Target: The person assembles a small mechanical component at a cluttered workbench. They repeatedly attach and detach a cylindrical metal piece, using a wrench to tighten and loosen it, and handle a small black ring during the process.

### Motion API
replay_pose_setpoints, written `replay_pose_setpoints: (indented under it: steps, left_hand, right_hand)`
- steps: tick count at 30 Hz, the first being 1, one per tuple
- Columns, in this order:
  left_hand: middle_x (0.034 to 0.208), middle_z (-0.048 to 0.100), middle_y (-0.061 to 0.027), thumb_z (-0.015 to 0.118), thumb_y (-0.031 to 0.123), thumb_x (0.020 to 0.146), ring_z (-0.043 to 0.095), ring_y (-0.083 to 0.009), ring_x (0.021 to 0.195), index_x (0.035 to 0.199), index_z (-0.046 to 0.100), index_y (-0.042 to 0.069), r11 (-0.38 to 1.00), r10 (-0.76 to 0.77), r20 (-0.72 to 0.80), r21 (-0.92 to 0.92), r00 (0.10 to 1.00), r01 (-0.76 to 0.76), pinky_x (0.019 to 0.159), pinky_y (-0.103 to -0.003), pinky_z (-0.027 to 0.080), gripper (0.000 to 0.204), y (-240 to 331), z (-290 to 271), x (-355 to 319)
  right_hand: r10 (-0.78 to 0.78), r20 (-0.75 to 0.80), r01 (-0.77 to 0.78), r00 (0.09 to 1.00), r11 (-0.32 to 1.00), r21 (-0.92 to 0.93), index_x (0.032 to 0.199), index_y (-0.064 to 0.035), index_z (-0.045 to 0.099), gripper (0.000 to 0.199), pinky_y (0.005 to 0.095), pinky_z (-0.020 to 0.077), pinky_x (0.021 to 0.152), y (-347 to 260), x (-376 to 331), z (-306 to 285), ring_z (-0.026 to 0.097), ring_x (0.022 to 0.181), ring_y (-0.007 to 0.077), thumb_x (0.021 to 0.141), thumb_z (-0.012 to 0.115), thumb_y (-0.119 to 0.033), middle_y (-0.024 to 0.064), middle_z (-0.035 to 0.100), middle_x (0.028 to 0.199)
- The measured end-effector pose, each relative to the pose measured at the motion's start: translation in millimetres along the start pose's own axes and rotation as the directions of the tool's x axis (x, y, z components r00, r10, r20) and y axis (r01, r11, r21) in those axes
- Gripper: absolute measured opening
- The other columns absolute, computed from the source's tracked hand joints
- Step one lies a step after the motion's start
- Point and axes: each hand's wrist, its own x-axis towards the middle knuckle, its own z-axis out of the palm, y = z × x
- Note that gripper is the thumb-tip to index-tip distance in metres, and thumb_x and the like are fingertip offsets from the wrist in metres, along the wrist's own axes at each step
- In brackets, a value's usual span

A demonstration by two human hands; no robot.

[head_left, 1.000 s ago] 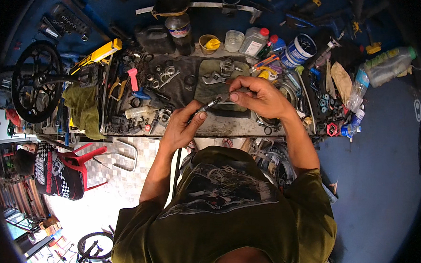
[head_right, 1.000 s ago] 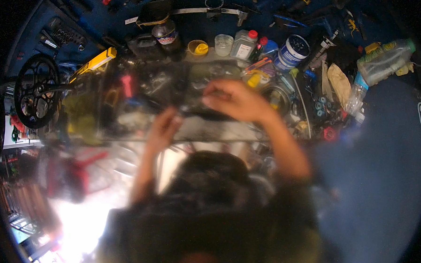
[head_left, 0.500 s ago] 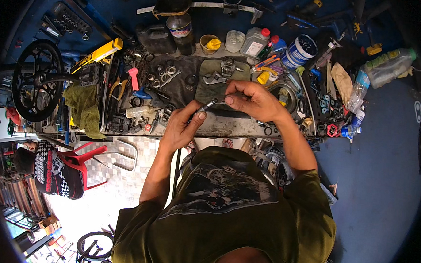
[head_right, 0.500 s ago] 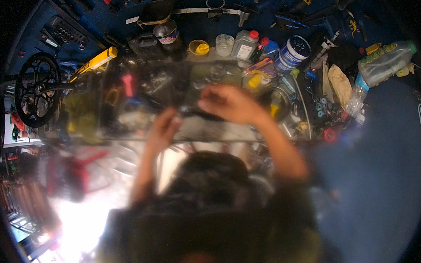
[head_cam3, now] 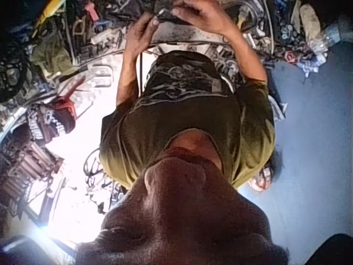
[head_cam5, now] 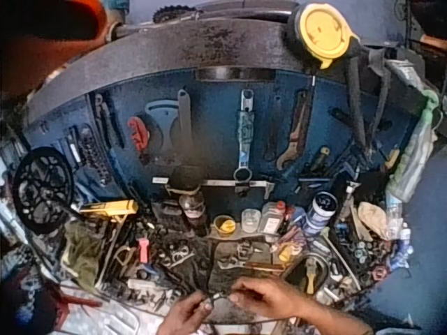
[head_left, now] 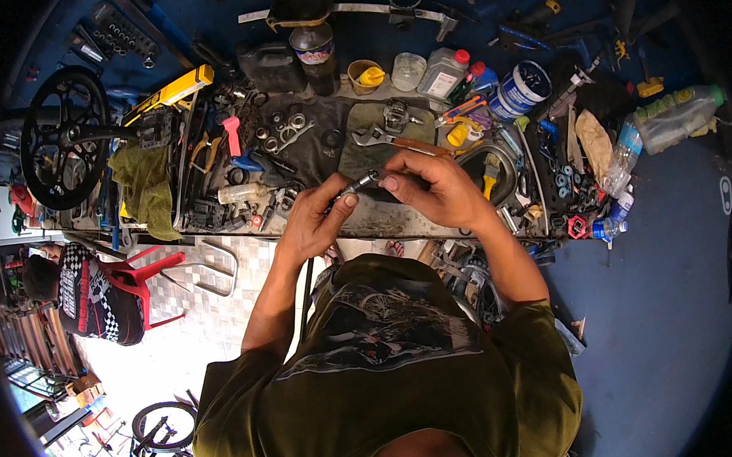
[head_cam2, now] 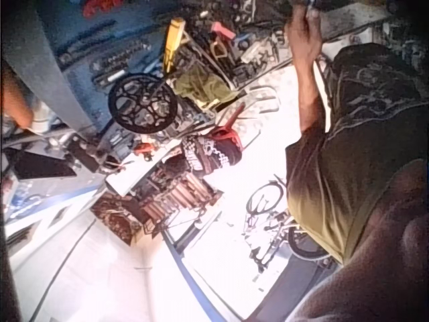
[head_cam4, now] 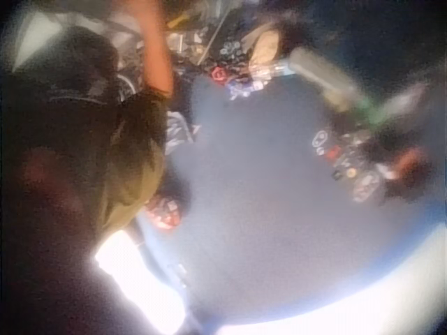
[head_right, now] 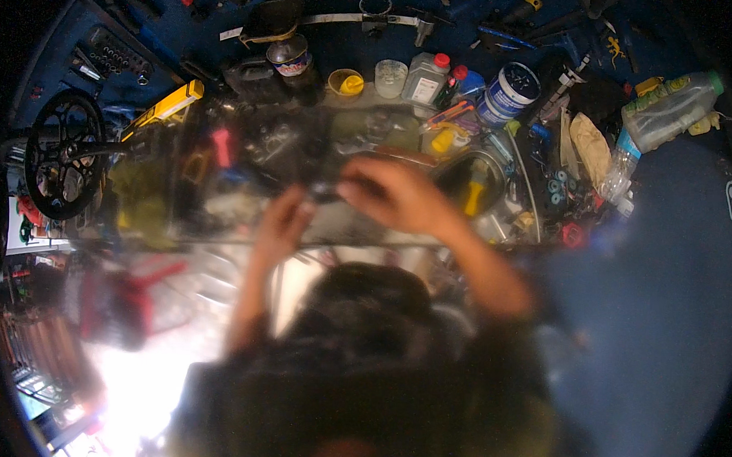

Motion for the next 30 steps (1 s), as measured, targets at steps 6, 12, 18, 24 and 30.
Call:
replay_pose_setpoints:
  steps: [6,12,18,24,30]
  left_hand:
    - [0.067,0.052,-0.0131,0.059,0.02,0.098,0.049,-0.0265,0.058,0.099,0.058,0.003,1.0,0.011,-0.016,0.028,1.0,-0.01,0.058,-0.036,0.042,0.018,2,0,0]
    - [0.066,0.051,-0.0132,0.06,0.02,0.098,0.048,-0.0268,0.057,0.096,0.057,0.003,0.997,-0.034,-0.005,0.076,0.999,0.034,0.058,-0.036,0.042,0.017,12,-5,2]
    - [0.065,0.05,-0.0129,0.06,0.021,0.098,0.047,-0.0273,0.056,0.093,0.056,0.003,0.996,0.006,-0.011,0.092,1.0,-0.005,0.056,-0.037,0.04,0.019,12,-4,6]
    - [0.065,0.049,-0.0131,0.06,0.021,0.098,0.049,-0.029,0.056,0.093,0.056,0.003,0.995,-0.006,0.002,0.097,1.0,0.006,0.055,-0.037,0.04,0.019,15,-6,8]
    - [0.065,0.05,-0.013,0.06,0.022,0.098,0.05,-0.0297,0.056,0.093,0.056,0.003,0.997,0.054,-0.001,0.057,0.999,-0.054,0.056,-0.038,0.041,0.021,10,-6,9]
  right_hand:
    - [0.042,-0.074,-0.042,0.996,0.999,0.006,0.098,-0.0014,0.063,0.017,0.0313,0.0415,0.058,-7,-3,12,0.053,0.065,0.0161,0.097,0.065,-0.018,0.0069,0.058,0.075]
    - [0.085,-0.103,-0.091,0.991,0.994,-0.052,0.099,-0.0028,0.062,0.019,0.0313,0.0388,0.054,-12,-7,15,0.046,0.056,0.0147,0.098,0.064,-0.021,0.0064,0.051,0.065]
    - [0.106,-0.134,-0.112,0.985,0.993,-0.038,0.098,-0.0027,0.061,0.02,0.0319,0.0383,0.054,-13,-7,18,0.045,0.056,0.0168,0.098,0.063,-0.023,0.0082,0.052,0.066]
    - [0.145,-0.138,-0.152,0.98,0.987,-0.044,0.098,-0.0023,0.061,0.022,0.0318,0.0397,0.055,-20,-7,17,0.048,0.058,0.0171,0.098,0.063,-0.024,0.0091,0.053,0.069]
    - [0.185,-0.028,-0.182,0.982,0.978,0.1,0.103,-0.0031,0.06,0.017,0.0299,0.0437,0.064,-4,-11,3,0.058,0.074,0.0176,0.098,0.063,-0.02,0.0082,0.06,0.084]
